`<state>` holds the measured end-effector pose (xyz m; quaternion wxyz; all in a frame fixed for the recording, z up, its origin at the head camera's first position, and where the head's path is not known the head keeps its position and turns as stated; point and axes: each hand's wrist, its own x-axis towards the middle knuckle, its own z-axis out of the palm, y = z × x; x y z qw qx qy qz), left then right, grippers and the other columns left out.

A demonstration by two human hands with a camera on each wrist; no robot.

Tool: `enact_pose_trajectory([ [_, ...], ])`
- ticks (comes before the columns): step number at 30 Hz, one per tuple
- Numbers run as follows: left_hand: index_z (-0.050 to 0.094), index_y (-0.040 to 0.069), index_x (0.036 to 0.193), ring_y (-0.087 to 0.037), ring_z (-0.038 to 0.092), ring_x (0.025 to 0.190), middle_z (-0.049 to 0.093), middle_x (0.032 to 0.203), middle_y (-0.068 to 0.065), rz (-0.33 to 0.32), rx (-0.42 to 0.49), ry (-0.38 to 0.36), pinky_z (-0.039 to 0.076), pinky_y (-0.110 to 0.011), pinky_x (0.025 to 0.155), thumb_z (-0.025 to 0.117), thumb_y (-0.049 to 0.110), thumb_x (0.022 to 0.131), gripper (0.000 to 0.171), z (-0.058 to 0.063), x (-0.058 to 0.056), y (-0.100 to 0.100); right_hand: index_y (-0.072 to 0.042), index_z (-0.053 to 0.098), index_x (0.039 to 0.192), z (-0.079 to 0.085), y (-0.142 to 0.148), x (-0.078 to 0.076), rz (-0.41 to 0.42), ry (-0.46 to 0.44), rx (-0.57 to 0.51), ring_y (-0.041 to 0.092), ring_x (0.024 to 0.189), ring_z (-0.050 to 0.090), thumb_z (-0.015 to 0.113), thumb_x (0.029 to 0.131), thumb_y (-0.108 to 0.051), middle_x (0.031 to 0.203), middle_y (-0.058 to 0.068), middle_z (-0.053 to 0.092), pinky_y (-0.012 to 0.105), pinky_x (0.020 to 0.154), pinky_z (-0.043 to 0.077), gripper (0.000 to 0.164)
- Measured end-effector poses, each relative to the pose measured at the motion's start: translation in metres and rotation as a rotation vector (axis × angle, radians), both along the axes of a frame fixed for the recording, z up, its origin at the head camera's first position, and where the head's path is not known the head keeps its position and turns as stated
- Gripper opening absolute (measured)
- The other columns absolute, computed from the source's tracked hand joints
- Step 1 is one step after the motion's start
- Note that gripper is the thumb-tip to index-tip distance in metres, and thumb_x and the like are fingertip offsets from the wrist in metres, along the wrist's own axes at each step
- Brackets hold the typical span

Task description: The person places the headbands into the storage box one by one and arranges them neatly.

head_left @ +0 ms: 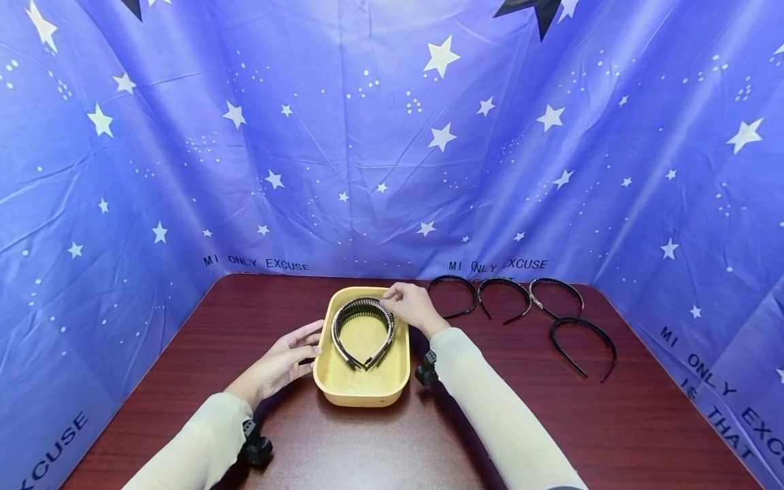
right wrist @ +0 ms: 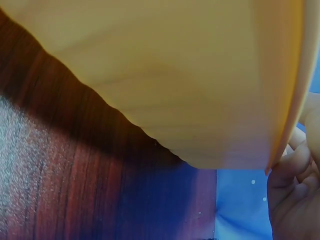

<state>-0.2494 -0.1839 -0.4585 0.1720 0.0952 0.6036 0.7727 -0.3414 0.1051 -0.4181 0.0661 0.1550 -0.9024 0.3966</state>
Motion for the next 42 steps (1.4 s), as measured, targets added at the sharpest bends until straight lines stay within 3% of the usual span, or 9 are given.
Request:
enact_pose_trajectory([
  [12,0.025,0.002,0.157,-0.02,0.061,0.111,0.047,0.14,-0.018,0.009,-0.009,-0.01,0.052,-0.039,0.094,0.055,-0.006,0.096,0.069,-0.003,0.0,-0.002,-0.015,0.074,0.093,-0.003,0.0,0.001,0.046,0.009,-0.063,0.011,0.076,0.062,0.073,0.087,-0.022,0.081,-0.006,0.069,0.029,0.07,0.051,0.009],
  [22,0.024,0.001,0.157,-0.023,0.059,0.114,0.044,0.143,-0.023,-0.002,-0.011,-0.002,0.052,-0.041,0.095,0.055,-0.006,0.096,0.069,0.0,0.0,-0.001,-0.013,0.073,0.103,0.001,0.01,0.002,0.094,-0.079,-0.119,0.013,0.065,0.062,0.071,0.09,-0.02,0.087,-0.002,0.07,0.029,0.057,0.053,0.015],
  [32,0.024,0.001,0.157,-0.025,0.059,0.115,0.039,0.146,-0.027,-0.012,-0.018,0.004,0.052,-0.042,0.096,0.054,-0.006,0.096,0.069,0.0,-0.002,0.0,-0.005,0.07,0.113,0.007,0.032,0.01,0.156,-0.097,-0.119,0.024,0.062,0.065,0.067,0.093,-0.015,0.091,0.004,0.069,0.053,0.062,0.058,0.022],
  [38,0.025,0.001,0.157,-0.025,0.059,0.115,0.041,0.145,-0.025,-0.01,-0.018,-0.001,0.052,-0.043,0.096,0.055,-0.006,0.096,0.069,0.001,-0.002,0.001,-0.004,0.068,0.114,0.013,0.049,0.014,0.136,-0.115,-0.085,0.038,0.077,0.067,0.067,0.094,-0.016,0.094,0.011,0.071,0.043,0.06,0.059,0.023],
  [42,0.024,0.001,0.157,-0.024,0.059,0.113,0.039,0.146,-0.027,-0.001,-0.019,-0.004,0.052,-0.042,0.095,0.053,-0.007,0.096,0.068,0.001,-0.002,0.0,-0.004,0.068,0.114,0.017,0.064,0.014,0.123,-0.112,-0.066,0.042,0.078,0.066,0.068,0.094,-0.016,0.097,0.016,0.071,0.039,0.058,0.059,0.023],
])
